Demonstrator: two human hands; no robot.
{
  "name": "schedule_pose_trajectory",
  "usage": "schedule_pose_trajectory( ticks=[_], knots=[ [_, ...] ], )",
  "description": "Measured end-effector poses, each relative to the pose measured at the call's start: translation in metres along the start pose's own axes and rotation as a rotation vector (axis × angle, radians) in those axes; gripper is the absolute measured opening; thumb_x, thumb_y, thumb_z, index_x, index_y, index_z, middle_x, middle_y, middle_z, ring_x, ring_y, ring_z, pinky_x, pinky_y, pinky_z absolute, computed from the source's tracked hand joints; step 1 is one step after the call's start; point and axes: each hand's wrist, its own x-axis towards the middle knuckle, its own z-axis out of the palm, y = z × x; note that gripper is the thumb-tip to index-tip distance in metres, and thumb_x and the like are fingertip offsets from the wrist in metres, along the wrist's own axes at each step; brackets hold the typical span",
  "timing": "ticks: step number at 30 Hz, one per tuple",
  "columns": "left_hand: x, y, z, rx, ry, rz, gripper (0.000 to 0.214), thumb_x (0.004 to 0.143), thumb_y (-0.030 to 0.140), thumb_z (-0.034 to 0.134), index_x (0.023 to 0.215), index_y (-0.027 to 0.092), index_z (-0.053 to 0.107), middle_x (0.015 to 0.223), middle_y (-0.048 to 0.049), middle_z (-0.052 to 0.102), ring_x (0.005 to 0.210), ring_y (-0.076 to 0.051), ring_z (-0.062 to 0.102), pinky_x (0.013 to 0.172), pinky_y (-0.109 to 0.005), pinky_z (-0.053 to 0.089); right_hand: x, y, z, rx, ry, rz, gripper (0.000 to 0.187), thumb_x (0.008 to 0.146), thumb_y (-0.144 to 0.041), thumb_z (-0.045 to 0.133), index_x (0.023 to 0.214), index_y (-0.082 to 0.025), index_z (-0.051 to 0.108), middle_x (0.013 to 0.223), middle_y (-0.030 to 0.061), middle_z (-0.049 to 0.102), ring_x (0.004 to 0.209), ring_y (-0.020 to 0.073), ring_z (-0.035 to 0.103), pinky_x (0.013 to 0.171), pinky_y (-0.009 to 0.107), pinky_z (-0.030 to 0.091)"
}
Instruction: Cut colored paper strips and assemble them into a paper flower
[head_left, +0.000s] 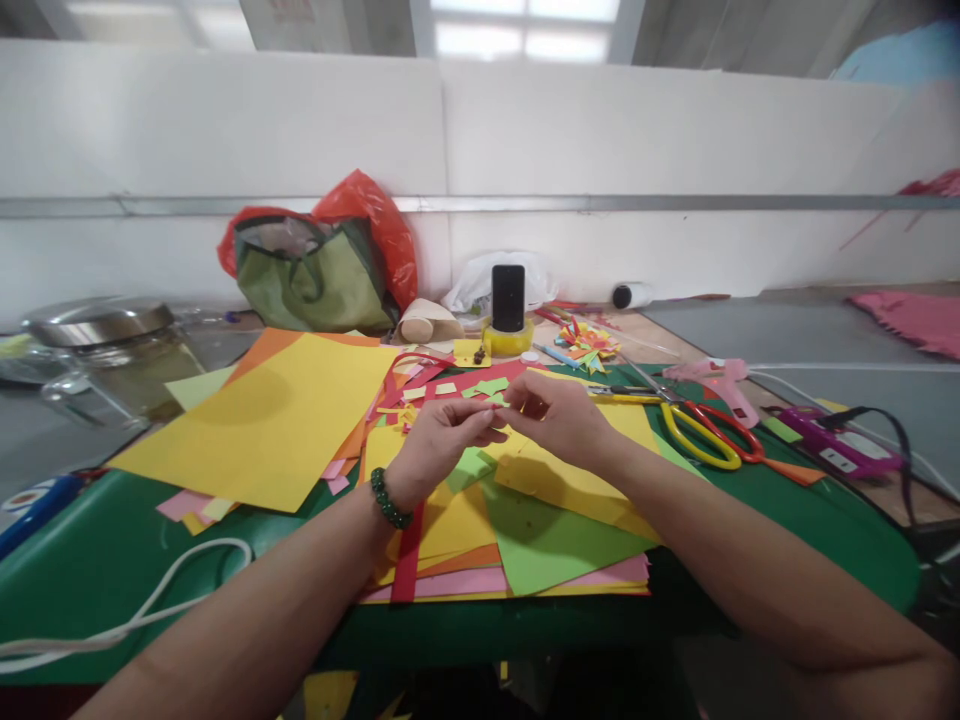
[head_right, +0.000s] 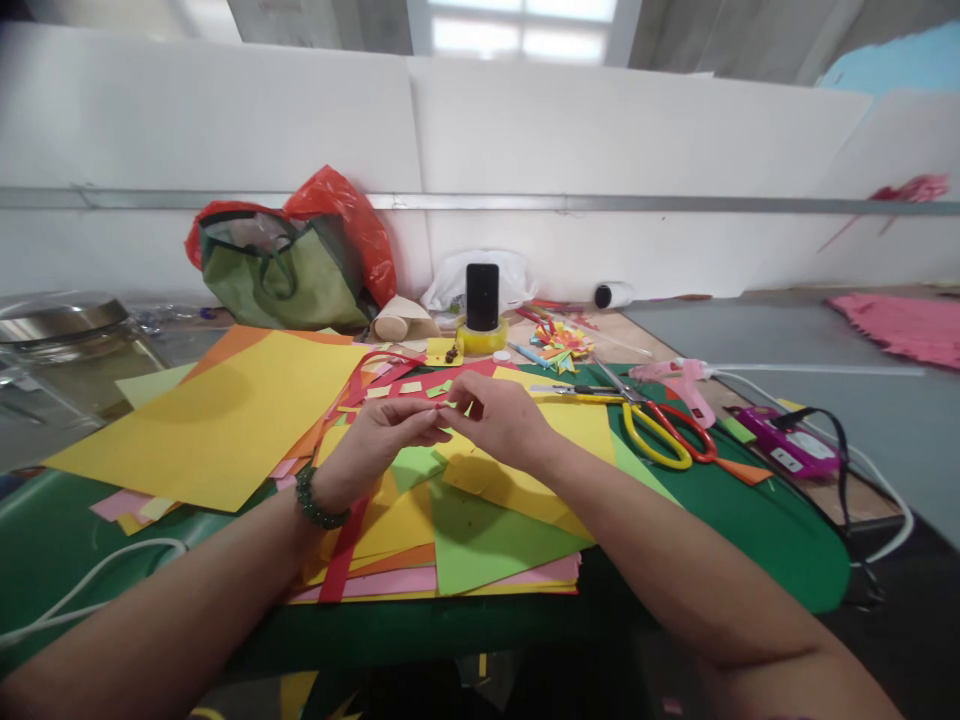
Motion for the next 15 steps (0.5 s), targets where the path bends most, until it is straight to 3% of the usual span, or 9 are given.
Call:
schedule_pose_trajectory(
  ticks=[7,15],
  knots=[
    [0.0015,-0.0023,-0.0012,-0.136,-0.042,-0.082,0.036,0.058,0.040,0.083,0.082,0.015,0.074,0.084,-0.0081,0.076,0.077,-0.021,0.072,0.075,-0.031,0.055,0.0005,0.0022,0.0003,-0.030,0.027,-0.101,0.011,0.081,-0.019,0.059,0.077,-0.021,0.069,0.071,0.0005,0.069,0.059,0.0113,0.058,0.058,0.023,0.044],
    [0.0018,-0.0042,-0.0014,-0.072,-0.036,-0.080,0.035,0.062,0.041,0.080,0.086,0.015,0.074,0.085,-0.0087,0.076,0.079,-0.022,0.072,0.074,-0.030,0.054,-0.0004,0.0017,0.0011,-0.079,0.010,-0.107,0.014,0.083,-0.020,0.058,0.081,-0.020,0.072,0.072,0.0018,0.070,0.060,0.0116,0.059,0.060,0.023,0.045]
  ],
)
